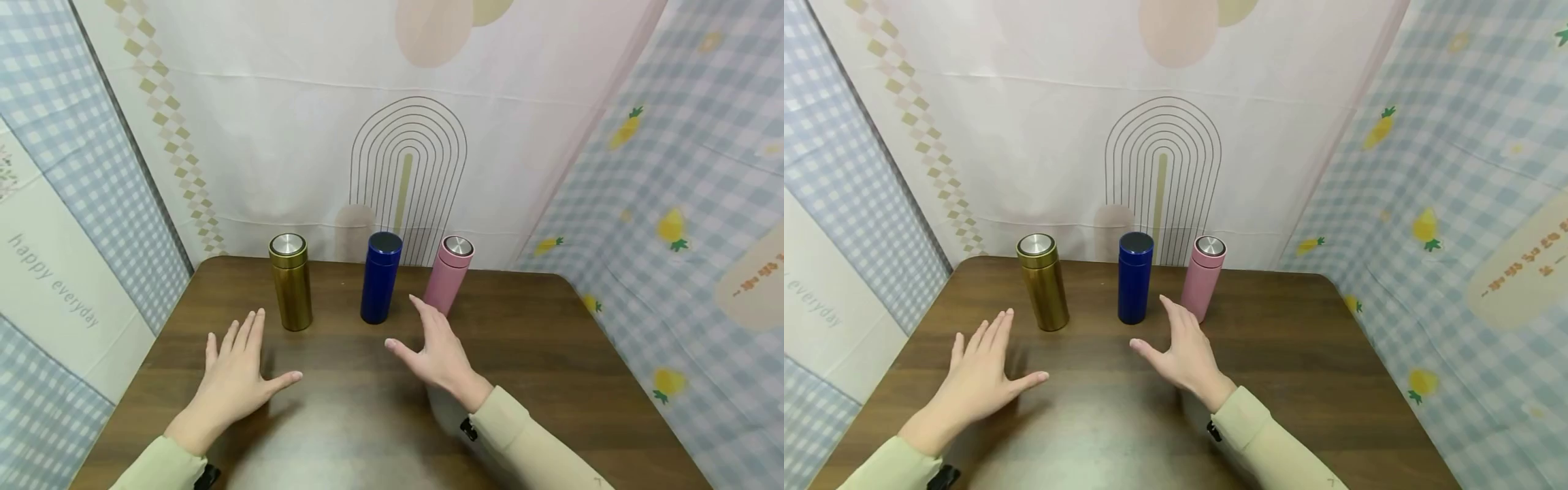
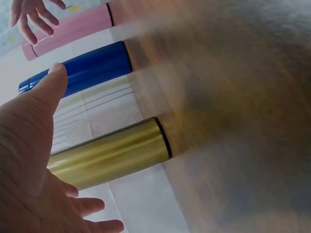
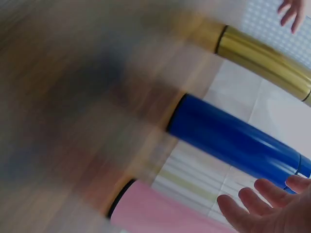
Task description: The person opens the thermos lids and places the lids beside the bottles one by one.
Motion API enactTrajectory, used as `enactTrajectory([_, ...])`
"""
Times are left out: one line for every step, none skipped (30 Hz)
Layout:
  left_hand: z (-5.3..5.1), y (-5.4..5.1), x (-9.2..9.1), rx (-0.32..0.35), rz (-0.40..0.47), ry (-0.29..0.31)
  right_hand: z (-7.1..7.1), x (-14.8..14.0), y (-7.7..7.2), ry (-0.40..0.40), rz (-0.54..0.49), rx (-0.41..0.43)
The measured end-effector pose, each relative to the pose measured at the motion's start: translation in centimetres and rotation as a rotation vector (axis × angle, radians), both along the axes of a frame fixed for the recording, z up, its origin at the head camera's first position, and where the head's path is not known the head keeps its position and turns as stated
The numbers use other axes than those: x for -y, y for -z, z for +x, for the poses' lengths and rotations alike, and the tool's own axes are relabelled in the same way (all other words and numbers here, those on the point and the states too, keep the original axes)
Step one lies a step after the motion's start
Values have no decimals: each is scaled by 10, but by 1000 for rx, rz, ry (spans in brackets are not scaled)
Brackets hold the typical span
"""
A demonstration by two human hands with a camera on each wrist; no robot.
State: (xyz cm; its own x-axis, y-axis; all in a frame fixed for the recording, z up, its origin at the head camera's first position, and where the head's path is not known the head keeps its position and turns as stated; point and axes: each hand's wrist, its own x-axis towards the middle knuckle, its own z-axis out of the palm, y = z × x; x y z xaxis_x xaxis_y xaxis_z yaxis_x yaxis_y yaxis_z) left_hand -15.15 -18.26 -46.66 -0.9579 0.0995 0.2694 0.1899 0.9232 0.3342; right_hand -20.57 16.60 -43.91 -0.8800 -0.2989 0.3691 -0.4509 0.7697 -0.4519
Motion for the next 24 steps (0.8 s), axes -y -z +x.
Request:
enactTrajectory([-2, -1, 0, 10, 29, 5, -1, 3, -3, -3, -31, 28])
enactTrajectory([-3, -3, -1, 21, 56, 8, -2, 6, -5, -3, -58, 55])
enactTrajectory([-5, -4, -1, 28, 82, 11, -4, 10, -7, -4, -78, 75])
enactTrajectory([-7, -6, -1, 33, 100, 14, -6, 13, -9, -5, -95, 90])
enactTrajectory([-9, -7, -1, 33, 115, 17, -7, 17, -12, -10, -113, 99])
enactTrajectory([-11, -8, -2, 34, 124, 21, -9, 20, -14, -13, -125, 105])
enactTrajectory([-12, -9, -1, 33, 133, 25, -11, 23, -16, -18, -135, 109])
enactTrajectory([-14, -10, -1, 30, 140, 28, -13, 27, -18, -27, -148, 111])
enactTrajectory([-16, -11, -1, 27, 148, 32, -15, 30, -20, -38, -162, 118])
enactTrajectory([-18, -11, -1, 25, 155, 35, -17, 33, -22, -52, -178, 125])
enactTrajectory([-20, -11, 0, 28, 161, 37, -18, 36, -23, -64, -193, 134])
enactTrajectory([-22, -11, 0, 29, 170, 38, -20, 40, -24, -75, -207, 145])
enactTrajectory([-24, -12, 1, 31, 179, 40, -22, 43, -26, -89, -229, 155])
enactTrajectory([-26, -12, 1, 36, 189, 42, -24, 46, -27, -107, -254, 164])
enactTrajectory([-29, -13, 1, 42, 200, 44, -26, 50, -28, -122, -274, 172])
enactTrajectory([-30, -14, 2, 49, 212, 44, -27, 54, -28, -137, -288, 178])
enactTrajectory([-32, -15, 2, 55, 225, 44, -28, 58, -29, -150, -301, 186])
enactTrajectory([-34, -15, 3, 58, 238, 46, -30, 62, -31, -164, -308, 196])
enactTrajectory([-36, -16, 3, 64, 250, 45, -31, 66, -32, -177, -313, 204])
enactTrajectory([-39, -17, 3, 70, 262, 46, -33, 70, -34, -187, -312, 210])
enactTrajectory([-42, -17, 3, 74, 270, 45, -35, 74, -36, -194, -307, 218])
enactTrajectory([-45, -17, 3, 81, 280, 44, -38, 78, -38, -198, -304, 224])
enactTrajectory([-48, -16, 3, 88, 289, 43, -40, 82, -40, -200, -300, 230])
enactTrajectory([-50, -16, 3, 96, 300, 42, -43, 86, -43, -200, -294, 231])
